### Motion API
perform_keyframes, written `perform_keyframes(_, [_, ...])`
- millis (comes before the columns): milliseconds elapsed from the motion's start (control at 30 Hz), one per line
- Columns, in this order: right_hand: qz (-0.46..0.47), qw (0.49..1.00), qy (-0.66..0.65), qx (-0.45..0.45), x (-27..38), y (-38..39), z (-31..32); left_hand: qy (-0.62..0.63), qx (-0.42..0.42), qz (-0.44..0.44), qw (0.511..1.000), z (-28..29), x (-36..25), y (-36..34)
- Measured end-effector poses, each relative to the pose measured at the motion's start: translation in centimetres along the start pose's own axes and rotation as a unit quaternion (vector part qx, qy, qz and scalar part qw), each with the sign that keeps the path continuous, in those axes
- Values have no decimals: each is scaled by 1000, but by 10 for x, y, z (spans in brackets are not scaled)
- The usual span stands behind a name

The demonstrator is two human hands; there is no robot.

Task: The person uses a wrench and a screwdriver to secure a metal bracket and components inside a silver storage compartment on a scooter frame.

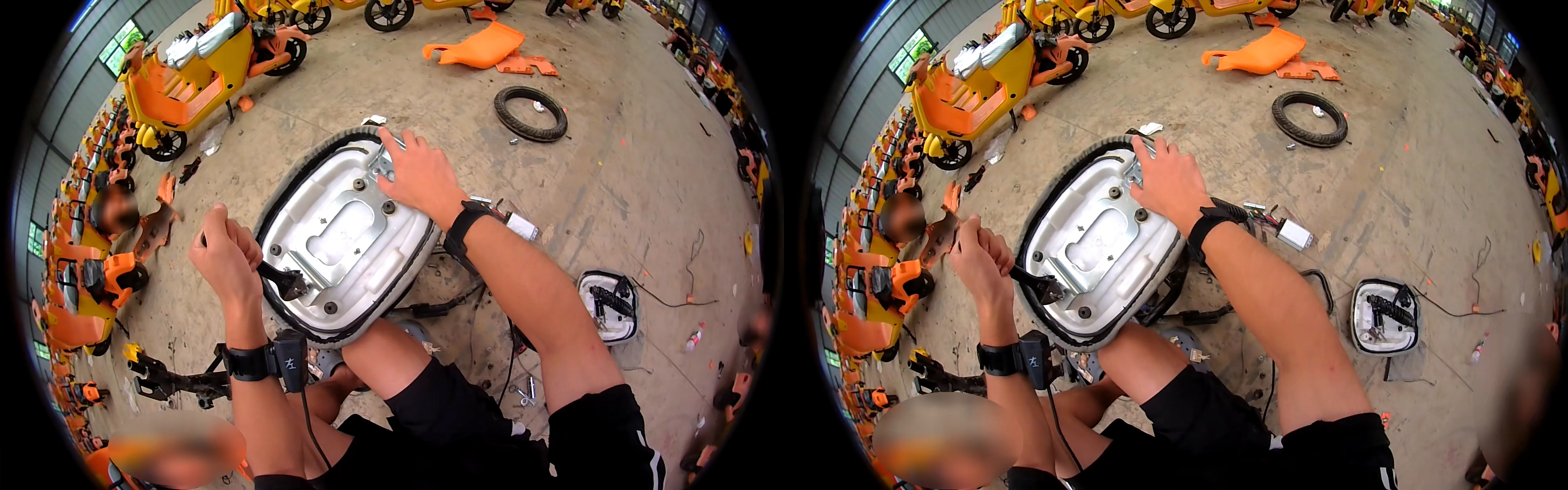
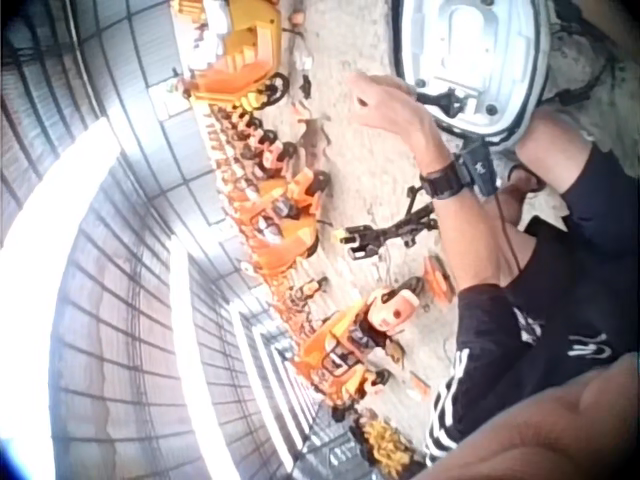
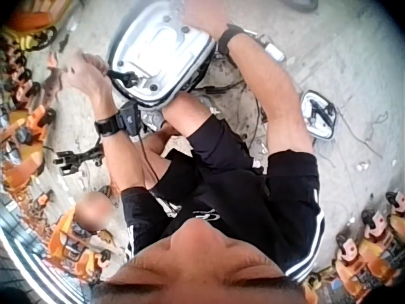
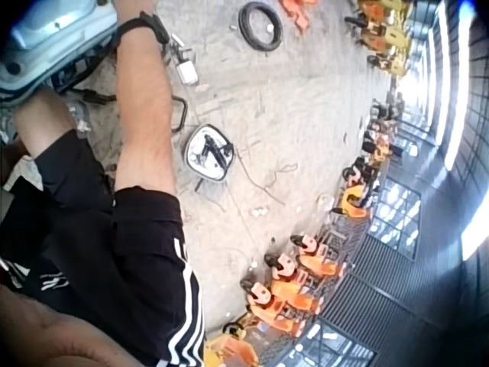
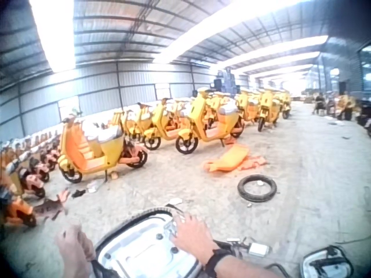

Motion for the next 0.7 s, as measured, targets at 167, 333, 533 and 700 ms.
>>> perform_keyframes(167, [-2, 1000, -3, 11, 0, 1, -4, 14, 29, -18, 999, 0, -1, 2])
perform_keyframes(333, [-1, 1000, 6, 12, -2, 2, -5, 17, 49, -14, 999, -3, 2, 2])
perform_keyframes(533, [1, 1000, 7, 20, 2, 2, -1, 17, 59, -15, 998, -1, 1, -4])
perform_keyframes(700, [2, 1000, -7, 28, 0, 2, 0, 6, 72, -21, 997, -6, 1, -2])
Point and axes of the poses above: each hand's wrist, its own y-axis away from the middle knuckle, its own z-axis out of the back of the hand, x = y × z, the point moved 10 cm from there along -y, towards the middle knuckle, and after that the axes turned 15 degrees about -y, right-handed, at the moved point
